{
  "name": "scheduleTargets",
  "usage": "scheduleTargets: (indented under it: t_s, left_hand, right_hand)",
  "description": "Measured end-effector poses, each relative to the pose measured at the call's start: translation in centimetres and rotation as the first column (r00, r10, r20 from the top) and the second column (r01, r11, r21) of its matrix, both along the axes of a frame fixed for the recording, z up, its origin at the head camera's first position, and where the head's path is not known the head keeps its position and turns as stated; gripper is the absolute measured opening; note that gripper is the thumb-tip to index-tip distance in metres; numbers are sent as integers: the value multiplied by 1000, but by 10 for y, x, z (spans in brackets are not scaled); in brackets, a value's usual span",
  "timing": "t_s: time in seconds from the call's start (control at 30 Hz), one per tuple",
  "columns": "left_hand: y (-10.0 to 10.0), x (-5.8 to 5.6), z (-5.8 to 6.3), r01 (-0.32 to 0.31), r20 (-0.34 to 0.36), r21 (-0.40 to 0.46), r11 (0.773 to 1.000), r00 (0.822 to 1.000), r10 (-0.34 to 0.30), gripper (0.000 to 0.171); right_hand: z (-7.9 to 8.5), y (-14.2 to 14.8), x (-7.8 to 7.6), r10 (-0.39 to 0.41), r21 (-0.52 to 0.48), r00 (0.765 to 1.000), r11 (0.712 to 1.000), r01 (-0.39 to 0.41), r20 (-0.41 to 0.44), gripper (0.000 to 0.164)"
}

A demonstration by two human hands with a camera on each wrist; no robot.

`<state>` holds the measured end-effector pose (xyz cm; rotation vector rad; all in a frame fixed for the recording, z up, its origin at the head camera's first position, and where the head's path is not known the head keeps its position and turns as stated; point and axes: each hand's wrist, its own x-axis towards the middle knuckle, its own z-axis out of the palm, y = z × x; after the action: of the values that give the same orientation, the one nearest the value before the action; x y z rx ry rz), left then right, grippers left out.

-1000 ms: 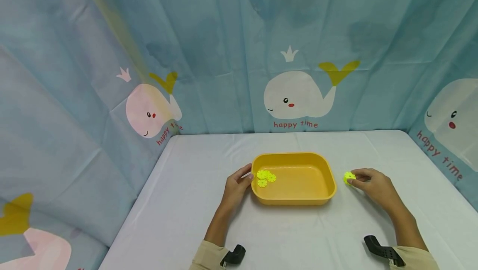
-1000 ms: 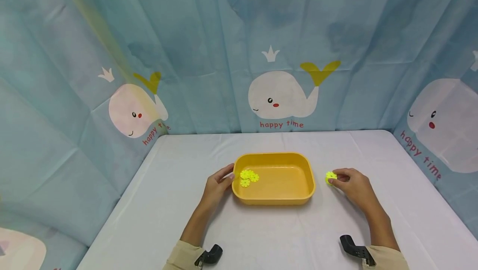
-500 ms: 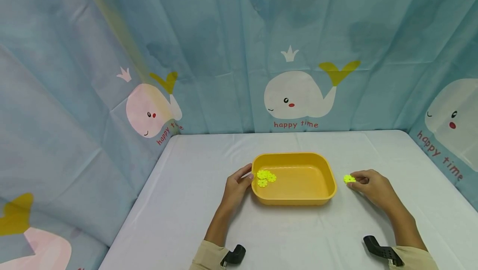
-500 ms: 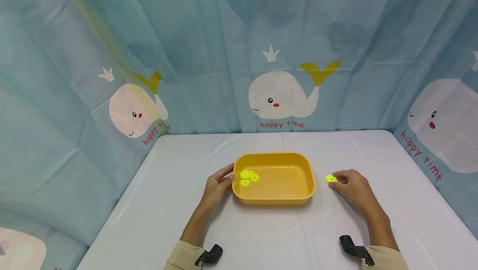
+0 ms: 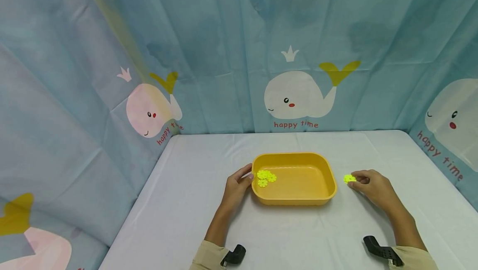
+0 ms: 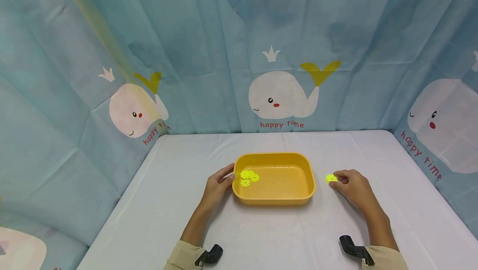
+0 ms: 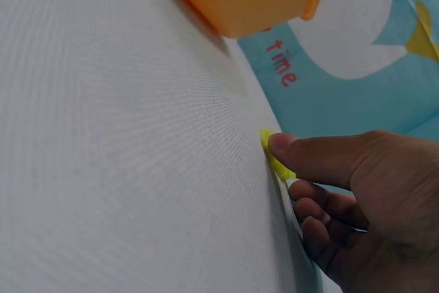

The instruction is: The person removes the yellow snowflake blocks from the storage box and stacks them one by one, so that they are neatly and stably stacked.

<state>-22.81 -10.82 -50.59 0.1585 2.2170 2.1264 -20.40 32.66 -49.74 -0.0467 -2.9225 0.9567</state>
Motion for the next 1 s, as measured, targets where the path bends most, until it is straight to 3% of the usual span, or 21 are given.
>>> scheduleTargets:
  t_s: [0.67,0.8,1.0]
  left_hand:
    - [-1,0,0,5,-12,9,1000,1000,-5,45]
    - [0,1,0,3,-9,0,1000,1000,-3,45]
    - [0,0,1,-8,2,-7,1000,1000,8,45]
  right_hand:
    - [3,-1,0,-4,-10,1000,1000,4,29,58]
    - [5,-5,3,-32,-23,998,999,31,-56,55]
    - [13,-18,6,-98,-81,974,993,83,-205,46]
